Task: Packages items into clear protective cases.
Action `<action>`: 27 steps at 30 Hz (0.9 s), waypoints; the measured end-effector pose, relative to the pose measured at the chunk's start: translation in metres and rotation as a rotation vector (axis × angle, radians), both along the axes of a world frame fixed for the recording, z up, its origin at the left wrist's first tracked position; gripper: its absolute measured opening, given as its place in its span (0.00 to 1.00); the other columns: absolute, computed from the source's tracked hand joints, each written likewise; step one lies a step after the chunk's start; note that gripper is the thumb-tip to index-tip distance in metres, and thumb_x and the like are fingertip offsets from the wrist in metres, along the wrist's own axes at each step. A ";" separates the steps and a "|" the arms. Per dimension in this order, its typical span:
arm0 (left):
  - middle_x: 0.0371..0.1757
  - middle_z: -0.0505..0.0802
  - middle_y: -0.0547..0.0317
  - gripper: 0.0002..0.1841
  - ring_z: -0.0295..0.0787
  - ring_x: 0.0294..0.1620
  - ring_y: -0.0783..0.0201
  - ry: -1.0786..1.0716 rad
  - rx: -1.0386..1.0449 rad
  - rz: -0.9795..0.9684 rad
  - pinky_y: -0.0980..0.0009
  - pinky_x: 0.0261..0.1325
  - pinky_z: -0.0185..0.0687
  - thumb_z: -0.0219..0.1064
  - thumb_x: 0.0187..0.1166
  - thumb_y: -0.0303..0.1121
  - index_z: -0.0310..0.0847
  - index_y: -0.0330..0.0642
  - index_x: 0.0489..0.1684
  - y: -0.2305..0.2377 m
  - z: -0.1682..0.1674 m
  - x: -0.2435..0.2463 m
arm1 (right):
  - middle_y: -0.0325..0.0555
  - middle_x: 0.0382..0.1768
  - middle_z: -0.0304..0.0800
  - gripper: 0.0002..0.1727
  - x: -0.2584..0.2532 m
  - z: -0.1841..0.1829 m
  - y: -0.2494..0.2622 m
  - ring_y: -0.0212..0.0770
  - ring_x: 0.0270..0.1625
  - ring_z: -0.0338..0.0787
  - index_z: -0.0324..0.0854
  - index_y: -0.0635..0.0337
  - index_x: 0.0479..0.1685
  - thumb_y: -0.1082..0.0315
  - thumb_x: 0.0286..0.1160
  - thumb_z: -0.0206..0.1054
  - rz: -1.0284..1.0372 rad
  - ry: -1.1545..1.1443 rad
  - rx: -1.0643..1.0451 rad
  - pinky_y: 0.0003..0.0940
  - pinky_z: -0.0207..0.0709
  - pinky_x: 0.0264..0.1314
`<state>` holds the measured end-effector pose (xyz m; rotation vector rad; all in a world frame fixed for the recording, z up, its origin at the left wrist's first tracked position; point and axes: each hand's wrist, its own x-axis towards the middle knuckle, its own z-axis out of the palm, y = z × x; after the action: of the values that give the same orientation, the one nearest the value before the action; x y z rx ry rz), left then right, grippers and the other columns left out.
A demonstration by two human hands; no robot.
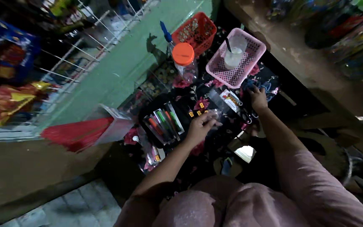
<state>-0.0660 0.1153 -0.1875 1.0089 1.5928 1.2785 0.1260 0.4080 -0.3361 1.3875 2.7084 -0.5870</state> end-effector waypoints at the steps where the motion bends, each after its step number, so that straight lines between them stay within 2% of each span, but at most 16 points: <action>1: 0.49 0.95 0.51 0.16 0.94 0.44 0.66 -0.006 -0.014 -0.005 0.66 0.54 0.92 0.62 0.85 0.24 0.79 0.30 0.68 -0.004 0.002 0.000 | 0.62 0.81 0.73 0.24 0.000 -0.003 0.004 0.79 0.80 0.67 0.81 0.54 0.75 0.78 0.81 0.59 0.001 0.025 0.023 0.77 0.68 0.71; 5: 0.45 0.95 0.54 0.17 0.94 0.43 0.68 -0.036 -0.018 0.037 0.67 0.52 0.92 0.63 0.83 0.22 0.78 0.30 0.69 -0.011 0.006 -0.001 | 0.69 0.69 0.81 0.14 -0.007 0.006 0.018 0.78 0.74 0.74 0.88 0.67 0.58 0.80 0.78 0.62 0.027 0.002 0.001 0.74 0.75 0.67; 9: 0.44 0.95 0.59 0.17 0.93 0.42 0.71 -0.096 0.030 0.063 0.70 0.51 0.92 0.62 0.83 0.21 0.77 0.31 0.69 -0.016 0.013 -0.002 | 0.73 0.72 0.78 0.17 -0.010 0.019 0.018 0.80 0.74 0.76 0.82 0.68 0.65 0.78 0.79 0.64 -0.027 -0.013 -0.013 0.78 0.74 0.65; 11: 0.44 0.94 0.60 0.18 0.93 0.41 0.69 -0.184 0.045 0.083 0.69 0.50 0.92 0.62 0.83 0.20 0.78 0.34 0.70 -0.018 0.016 0.000 | 0.80 0.76 0.70 0.29 -0.015 0.032 0.011 0.87 0.78 0.65 0.77 0.68 0.74 0.74 0.70 0.74 -0.079 -0.059 -0.075 0.88 0.63 0.67; 12: 0.44 0.94 0.60 0.18 0.93 0.41 0.69 -0.220 0.056 0.089 0.68 0.51 0.92 0.61 0.83 0.20 0.78 0.35 0.70 -0.020 0.018 0.000 | 0.82 0.77 0.68 0.35 -0.018 0.039 0.003 0.89 0.83 0.56 0.74 0.68 0.77 0.70 0.66 0.78 -0.071 -0.070 -0.088 0.93 0.52 0.70; 13: 0.44 0.94 0.60 0.18 0.93 0.41 0.69 -0.242 0.061 0.101 0.68 0.51 0.92 0.61 0.84 0.21 0.78 0.36 0.70 -0.022 0.021 -0.001 | 0.82 0.77 0.68 0.35 -0.022 0.050 -0.010 0.88 0.85 0.52 0.74 0.69 0.76 0.67 0.67 0.78 -0.041 -0.027 -0.089 0.94 0.45 0.72; 14: 0.45 0.94 0.60 0.18 0.93 0.41 0.69 -0.251 0.064 0.114 0.68 0.51 0.92 0.61 0.84 0.21 0.78 0.36 0.71 -0.024 0.024 -0.001 | 0.82 0.73 0.72 0.31 -0.026 0.065 -0.029 0.85 0.84 0.57 0.77 0.72 0.72 0.66 0.70 0.77 0.004 0.094 -0.095 0.91 0.48 0.74; 16: 0.45 0.93 0.59 0.18 0.92 0.41 0.69 -0.261 0.076 0.143 0.68 0.50 0.91 0.61 0.83 0.21 0.77 0.35 0.71 -0.028 0.029 -0.002 | 0.71 0.65 0.84 0.21 -0.034 0.107 -0.082 0.69 0.72 0.81 0.81 0.72 0.65 0.65 0.82 0.67 0.072 0.360 -0.216 0.71 0.71 0.73; 18: 0.45 0.92 0.60 0.18 0.91 0.41 0.70 -0.250 0.091 0.152 0.69 0.50 0.90 0.61 0.83 0.21 0.77 0.35 0.71 -0.033 0.036 0.000 | 0.62 0.70 0.83 0.24 -0.032 0.154 -0.146 0.53 0.69 0.85 0.76 0.71 0.71 0.59 0.91 0.54 0.134 0.596 -0.518 0.52 0.76 0.73; 19: 0.45 0.92 0.60 0.18 0.91 0.41 0.71 -0.241 0.107 0.151 0.69 0.50 0.90 0.61 0.83 0.22 0.77 0.35 0.71 -0.036 0.039 0.001 | 0.55 0.71 0.83 0.29 -0.033 0.163 -0.171 0.44 0.69 0.84 0.75 0.68 0.73 0.51 0.86 0.54 0.202 0.694 -0.606 0.44 0.78 0.70; 20: 0.45 0.93 0.61 0.18 0.91 0.41 0.71 -0.228 0.131 0.147 0.70 0.50 0.90 0.62 0.83 0.22 0.77 0.36 0.71 -0.040 0.042 0.002 | 0.51 0.72 0.81 0.36 -0.035 0.166 -0.191 0.39 0.71 0.82 0.72 0.67 0.76 0.46 0.78 0.61 0.278 0.760 -0.687 0.40 0.77 0.73; 21: 0.46 0.93 0.60 0.18 0.91 0.42 0.71 -0.215 0.155 0.149 0.71 0.49 0.90 0.62 0.83 0.23 0.78 0.36 0.71 -0.045 0.044 0.003 | 0.51 0.70 0.82 0.41 -0.039 0.167 -0.208 0.37 0.71 0.82 0.69 0.68 0.78 0.47 0.70 0.70 0.332 0.785 -0.752 0.39 0.77 0.74; 22: 0.47 0.93 0.60 0.18 0.91 0.42 0.71 -0.212 0.176 0.161 0.70 0.49 0.90 0.62 0.83 0.24 0.78 0.36 0.70 -0.049 0.046 0.003 | 0.54 0.66 0.84 0.41 -0.042 0.166 -0.223 0.38 0.68 0.84 0.69 0.71 0.77 0.55 0.67 0.76 0.370 0.777 -0.789 0.39 0.78 0.73; 24: 0.44 0.93 0.60 0.15 0.91 0.41 0.70 -0.197 0.211 0.227 0.69 0.50 0.90 0.62 0.84 0.23 0.80 0.35 0.66 -0.060 0.054 0.002 | 0.59 0.57 0.90 0.25 -0.047 0.171 -0.247 0.41 0.62 0.90 0.77 0.77 0.66 0.71 0.72 0.74 0.411 0.679 -0.783 0.39 0.80 0.71; 25: 0.43 0.94 0.61 0.12 0.92 0.42 0.70 -0.184 0.234 0.266 0.68 0.52 0.90 0.61 0.84 0.23 0.82 0.34 0.62 -0.067 0.058 -0.002 | 0.59 0.55 0.91 0.18 -0.047 0.176 -0.253 0.41 0.59 0.91 0.82 0.77 0.60 0.73 0.76 0.70 0.405 0.616 -0.766 0.39 0.81 0.69; 27: 0.41 0.95 0.65 0.08 0.93 0.43 0.70 -0.142 0.264 0.339 0.68 0.54 0.90 0.61 0.84 0.24 0.84 0.38 0.52 -0.084 0.062 -0.015 | 0.57 0.52 0.91 0.12 -0.040 0.187 -0.259 0.38 0.54 0.90 0.84 0.75 0.55 0.74 0.80 0.66 0.366 0.539 -0.776 0.37 0.82 0.64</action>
<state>-0.0811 0.0316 -0.1256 0.8023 1.5554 1.7885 0.0862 0.1489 -0.1493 0.5722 2.4541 -1.9004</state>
